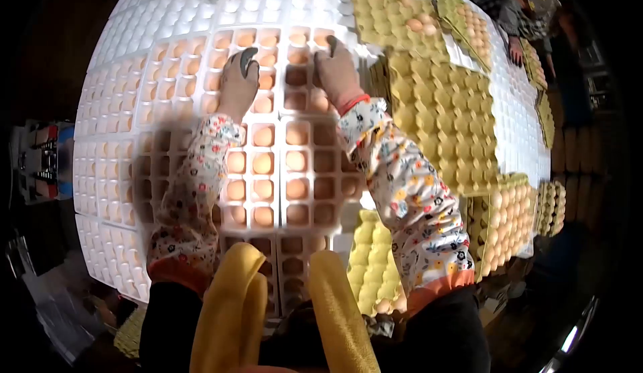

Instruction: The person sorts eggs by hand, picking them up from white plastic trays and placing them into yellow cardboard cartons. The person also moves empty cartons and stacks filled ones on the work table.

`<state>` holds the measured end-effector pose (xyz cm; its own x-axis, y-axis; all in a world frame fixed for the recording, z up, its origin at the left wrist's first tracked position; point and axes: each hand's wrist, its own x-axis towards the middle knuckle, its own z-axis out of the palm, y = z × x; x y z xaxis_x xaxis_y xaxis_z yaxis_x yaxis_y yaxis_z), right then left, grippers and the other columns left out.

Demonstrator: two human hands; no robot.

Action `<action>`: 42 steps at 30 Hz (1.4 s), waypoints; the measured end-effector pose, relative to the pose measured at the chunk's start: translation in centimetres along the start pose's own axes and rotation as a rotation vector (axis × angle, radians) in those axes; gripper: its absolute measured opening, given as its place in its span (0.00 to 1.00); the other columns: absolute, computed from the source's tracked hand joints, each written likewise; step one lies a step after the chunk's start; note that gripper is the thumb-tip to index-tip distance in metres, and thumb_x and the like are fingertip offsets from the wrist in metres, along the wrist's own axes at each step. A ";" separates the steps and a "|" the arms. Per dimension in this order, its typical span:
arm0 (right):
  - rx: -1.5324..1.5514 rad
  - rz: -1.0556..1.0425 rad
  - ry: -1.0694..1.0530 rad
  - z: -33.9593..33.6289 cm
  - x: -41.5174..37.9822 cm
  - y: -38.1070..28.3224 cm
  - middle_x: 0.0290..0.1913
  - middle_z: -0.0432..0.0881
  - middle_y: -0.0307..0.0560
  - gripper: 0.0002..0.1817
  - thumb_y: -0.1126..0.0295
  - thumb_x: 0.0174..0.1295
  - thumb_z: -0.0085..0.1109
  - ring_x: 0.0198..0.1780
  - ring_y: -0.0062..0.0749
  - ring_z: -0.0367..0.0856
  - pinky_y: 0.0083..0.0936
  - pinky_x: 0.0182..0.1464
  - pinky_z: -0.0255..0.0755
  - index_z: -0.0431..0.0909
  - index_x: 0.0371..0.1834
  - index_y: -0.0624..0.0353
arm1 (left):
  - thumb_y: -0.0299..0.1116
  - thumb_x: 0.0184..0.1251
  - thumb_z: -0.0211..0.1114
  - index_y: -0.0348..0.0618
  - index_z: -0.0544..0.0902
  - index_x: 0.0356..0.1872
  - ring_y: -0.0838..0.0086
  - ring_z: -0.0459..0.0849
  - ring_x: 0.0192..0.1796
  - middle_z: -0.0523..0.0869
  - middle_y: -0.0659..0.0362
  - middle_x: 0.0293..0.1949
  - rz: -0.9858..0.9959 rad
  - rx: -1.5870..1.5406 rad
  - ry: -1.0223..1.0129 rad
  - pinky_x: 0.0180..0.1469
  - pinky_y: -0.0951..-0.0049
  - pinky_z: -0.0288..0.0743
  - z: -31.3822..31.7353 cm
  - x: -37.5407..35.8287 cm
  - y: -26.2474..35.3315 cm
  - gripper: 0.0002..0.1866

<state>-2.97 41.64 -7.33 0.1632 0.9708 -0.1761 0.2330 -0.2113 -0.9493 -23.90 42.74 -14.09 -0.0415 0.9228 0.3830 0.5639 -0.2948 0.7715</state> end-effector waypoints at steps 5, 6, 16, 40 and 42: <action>-0.251 -0.404 -0.383 -7.4 -31.0 -2.0 0.46 0.81 0.52 0.23 0.63 0.66 0.56 0.49 0.36 0.80 0.31 0.56 0.73 0.73 0.63 0.59 | 0.32 0.62 0.63 0.40 0.79 0.52 0.52 0.79 0.50 0.83 0.48 0.48 -0.023 -0.160 -0.372 0.56 0.59 0.73 -2.5 -16.7 14.3 0.17; -0.356 -0.531 -0.503 -9.1 -36.2 1.0 0.52 0.79 0.54 0.26 0.62 0.65 0.60 0.56 0.40 0.77 0.37 0.64 0.69 0.72 0.65 0.58 | 0.32 0.62 0.64 0.40 0.79 0.51 0.52 0.80 0.49 0.83 0.49 0.47 0.022 -0.149 -0.404 0.55 0.60 0.74 -2.8 -19.9 17.1 0.17; -0.850 -0.302 -0.392 -30.2 -49.9 11.5 0.62 0.67 0.67 0.26 0.72 0.51 0.65 0.53 0.59 0.75 0.41 0.54 0.74 0.73 0.56 0.60 | 0.44 0.61 0.64 0.50 0.73 0.62 0.61 0.75 0.53 0.77 0.55 0.54 0.438 0.392 -0.840 0.52 0.58 0.70 4.9 -42.3 34.7 0.28; -1.089 -0.341 -0.254 -30.4 -47.0 16.0 0.48 0.76 0.53 0.27 0.61 0.51 0.68 0.50 0.51 0.80 0.38 0.50 0.76 0.73 0.55 0.56 | 0.33 0.52 0.67 0.39 0.80 0.42 0.58 0.81 0.40 0.81 0.50 0.42 -0.707 -0.652 -0.573 0.43 0.62 0.81 -1.1 -42.9 40.6 0.16; -0.858 -0.238 -0.342 -31.8 -45.6 15.4 0.47 0.77 0.55 0.24 0.65 0.51 0.66 0.48 0.52 0.80 0.40 0.49 0.76 0.73 0.52 0.58 | 0.36 0.51 0.69 0.40 0.80 0.45 0.55 0.81 0.44 0.80 0.49 0.46 -0.236 -0.231 -0.675 0.47 0.59 0.80 -1.7 -43.4 38.9 0.19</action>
<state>23.67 -9.50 -5.60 -0.2368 0.9510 -0.1990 0.8699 0.1163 -0.4794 -1.61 -9.17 0.18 0.4164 0.8978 -0.1434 0.4124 -0.0460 0.9098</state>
